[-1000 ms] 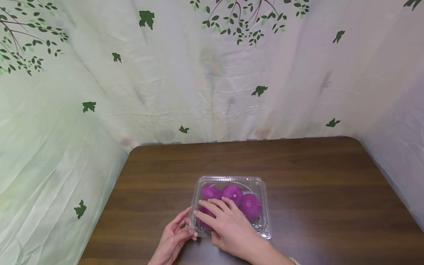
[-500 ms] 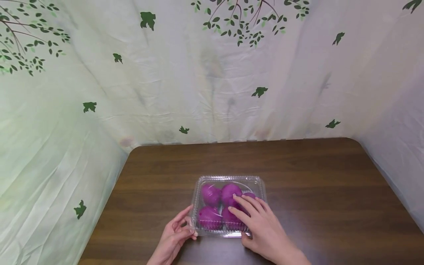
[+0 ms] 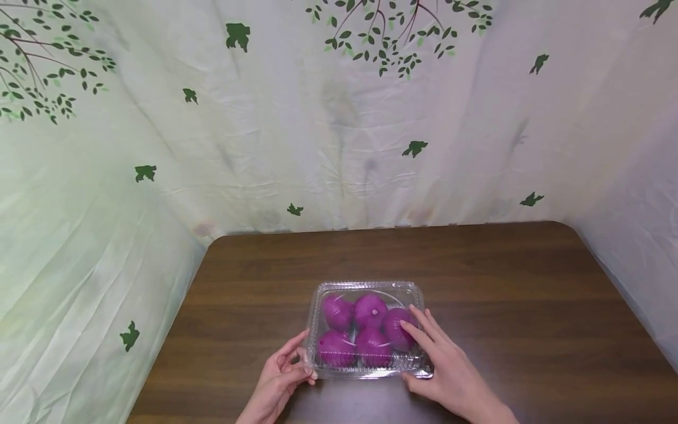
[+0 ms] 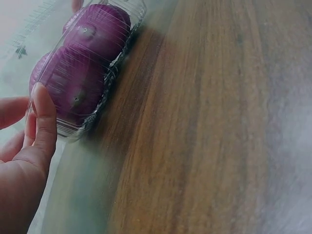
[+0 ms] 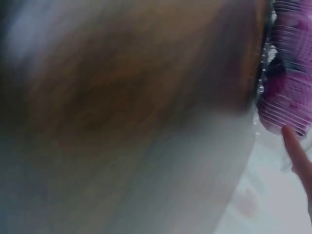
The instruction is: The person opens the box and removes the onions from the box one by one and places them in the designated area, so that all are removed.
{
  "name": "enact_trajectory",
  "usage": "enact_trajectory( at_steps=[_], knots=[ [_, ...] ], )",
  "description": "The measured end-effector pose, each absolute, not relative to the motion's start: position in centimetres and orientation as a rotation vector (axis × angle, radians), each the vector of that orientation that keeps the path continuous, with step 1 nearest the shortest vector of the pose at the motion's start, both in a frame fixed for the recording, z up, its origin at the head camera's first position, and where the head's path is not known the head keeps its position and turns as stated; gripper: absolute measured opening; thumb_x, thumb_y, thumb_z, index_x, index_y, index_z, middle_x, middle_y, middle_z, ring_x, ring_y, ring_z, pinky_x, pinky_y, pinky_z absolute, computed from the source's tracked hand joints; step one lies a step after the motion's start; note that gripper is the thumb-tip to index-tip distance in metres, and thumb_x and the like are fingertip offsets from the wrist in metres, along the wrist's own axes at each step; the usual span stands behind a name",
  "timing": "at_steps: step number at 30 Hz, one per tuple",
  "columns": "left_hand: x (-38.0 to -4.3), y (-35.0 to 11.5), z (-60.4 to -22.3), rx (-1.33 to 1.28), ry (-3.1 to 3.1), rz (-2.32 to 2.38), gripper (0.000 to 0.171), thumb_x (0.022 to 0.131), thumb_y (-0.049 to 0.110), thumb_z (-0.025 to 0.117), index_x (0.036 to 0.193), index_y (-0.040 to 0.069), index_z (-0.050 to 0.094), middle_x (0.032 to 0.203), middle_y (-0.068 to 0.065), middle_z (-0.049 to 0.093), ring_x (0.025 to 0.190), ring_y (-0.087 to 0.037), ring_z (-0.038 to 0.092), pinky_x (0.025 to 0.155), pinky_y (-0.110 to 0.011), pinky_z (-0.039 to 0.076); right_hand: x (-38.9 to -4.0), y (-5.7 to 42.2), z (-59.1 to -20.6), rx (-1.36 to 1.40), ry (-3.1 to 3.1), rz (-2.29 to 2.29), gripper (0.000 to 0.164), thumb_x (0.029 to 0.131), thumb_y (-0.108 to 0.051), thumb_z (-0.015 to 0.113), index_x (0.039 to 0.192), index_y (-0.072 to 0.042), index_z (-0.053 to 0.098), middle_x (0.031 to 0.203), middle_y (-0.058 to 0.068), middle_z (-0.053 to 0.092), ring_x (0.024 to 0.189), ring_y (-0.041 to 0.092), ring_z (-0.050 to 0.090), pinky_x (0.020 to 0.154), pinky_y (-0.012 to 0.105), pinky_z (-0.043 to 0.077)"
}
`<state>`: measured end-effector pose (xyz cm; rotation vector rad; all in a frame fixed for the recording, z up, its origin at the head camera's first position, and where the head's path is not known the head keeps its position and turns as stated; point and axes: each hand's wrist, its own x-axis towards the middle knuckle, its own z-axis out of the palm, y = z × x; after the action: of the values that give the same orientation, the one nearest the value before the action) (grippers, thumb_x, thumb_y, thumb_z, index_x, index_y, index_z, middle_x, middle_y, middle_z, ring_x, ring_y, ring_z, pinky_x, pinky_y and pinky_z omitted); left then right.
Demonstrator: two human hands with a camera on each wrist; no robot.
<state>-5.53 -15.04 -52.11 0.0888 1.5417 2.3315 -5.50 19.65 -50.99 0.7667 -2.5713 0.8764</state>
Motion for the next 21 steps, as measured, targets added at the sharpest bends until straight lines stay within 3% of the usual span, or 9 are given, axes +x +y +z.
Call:
enact_trajectory(
  at_steps=[2, 4, 5, 7, 9, 12, 15, 21],
  knots=[
    [-5.5, -15.0, -52.2, 0.107, 1.538, 2.328, 0.076, 0.083, -0.016, 0.058, 0.15, -0.011, 0.022, 0.096, -0.008, 0.052, 0.074, -0.016, 0.064, 0.072, -0.03, 0.057, -5.5, 19.9, -51.0, 0.796, -2.531, 0.884, 0.083, 0.072, -0.035, 0.085, 0.144, -0.012, 0.051, 0.154, 0.012, 0.038, 0.135, 0.032, 0.042, 0.102, 0.013, 0.029],
    [-5.5, -15.0, -52.2, 0.108, 1.532, 2.334, 0.076, 0.083, -0.015, 0.058, 0.15, -0.011, 0.022, 0.095, -0.008, 0.052, 0.074, -0.016, 0.064, 0.072, -0.03, 0.057, -5.5, 20.0, -50.9, 0.845, -2.482, 0.926, 0.077, 0.075, -0.03, 0.083, 0.142, -0.007, 0.052, 0.151, 0.016, 0.041, 0.114, 0.015, 0.061, 0.09, 0.006, 0.038],
    [-5.5, -15.0, -52.3, 0.111, 1.526, 2.341, 0.075, 0.084, -0.015, 0.058, 0.15, -0.011, 0.022, 0.095, -0.008, 0.052, 0.074, -0.016, 0.064, 0.072, -0.03, 0.057, -5.6, 20.1, -50.9, 0.869, -2.468, 0.953, 0.075, 0.076, -0.026, 0.082, 0.141, -0.004, 0.052, 0.151, 0.017, 0.041, 0.1, 0.006, 0.063, 0.081, 0.003, 0.04],
    [-5.5, -15.0, -52.4, 0.121, 1.513, 2.347, 0.075, 0.084, -0.016, 0.057, 0.15, -0.011, 0.021, 0.095, -0.007, 0.052, 0.074, -0.016, 0.064, 0.072, -0.03, 0.057, -5.7, 20.2, -50.9, 0.917, -2.417, 0.998, 0.069, 0.077, -0.018, 0.077, 0.139, 0.0, 0.053, 0.148, 0.02, 0.044, 0.085, 0.0, 0.06, 0.063, 0.002, 0.039],
    [-5.6, -15.0, -52.4, 0.123, 1.504, 2.347, 0.075, 0.084, -0.016, 0.057, 0.15, -0.011, 0.021, 0.095, -0.007, 0.052, 0.075, -0.016, 0.064, 0.072, -0.03, 0.057, -5.9, 20.3, -50.9, 0.966, -2.354, 1.036, 0.063, 0.076, -0.009, 0.071, 0.135, 0.003, 0.055, 0.144, 0.023, 0.047, 0.065, -0.007, 0.046, 0.052, 0.003, 0.036],
    [-5.8, -15.0, -52.4, 0.114, 1.512, 2.335, 0.075, 0.085, -0.015, 0.058, 0.151, -0.009, 0.023, 0.094, -0.006, 0.052, 0.074, -0.016, 0.064, 0.072, -0.03, 0.057, -6.2, 20.6, -51.0, 0.996, -2.274, 1.018, 0.055, 0.076, -0.006, 0.059, 0.129, 0.005, 0.06, 0.137, 0.025, 0.053, 0.063, -0.011, 0.04, 0.049, 0.002, 0.034],
    [-5.9, -15.1, -52.3, 0.084, 1.541, 2.325, 0.075, 0.083, -0.014, 0.059, 0.151, -0.006, 0.028, 0.094, -0.007, 0.051, 0.074, -0.016, 0.063, 0.072, -0.031, 0.057, -6.5, 21.0, -50.6, 1.006, -2.284, 0.989, 0.05, 0.08, -0.008, 0.053, 0.128, 0.003, 0.061, 0.135, 0.022, 0.056, 0.058, -0.016, 0.02, 0.046, 0.001, 0.03],
    [-5.8, -15.2, -52.2, 0.077, 1.537, 2.315, 0.076, 0.085, -0.014, 0.059, 0.152, -0.006, 0.025, 0.095, -0.007, 0.052, 0.075, -0.016, 0.064, 0.073, -0.032, 0.057, -6.3, 21.6, -48.9, 0.935, -2.476, 0.969, 0.063, 0.073, -0.007, 0.072, 0.135, -0.009, 0.06, 0.141, 0.009, 0.054, 0.048, -0.015, 0.021, 0.044, 0.003, 0.03]
  ],
)
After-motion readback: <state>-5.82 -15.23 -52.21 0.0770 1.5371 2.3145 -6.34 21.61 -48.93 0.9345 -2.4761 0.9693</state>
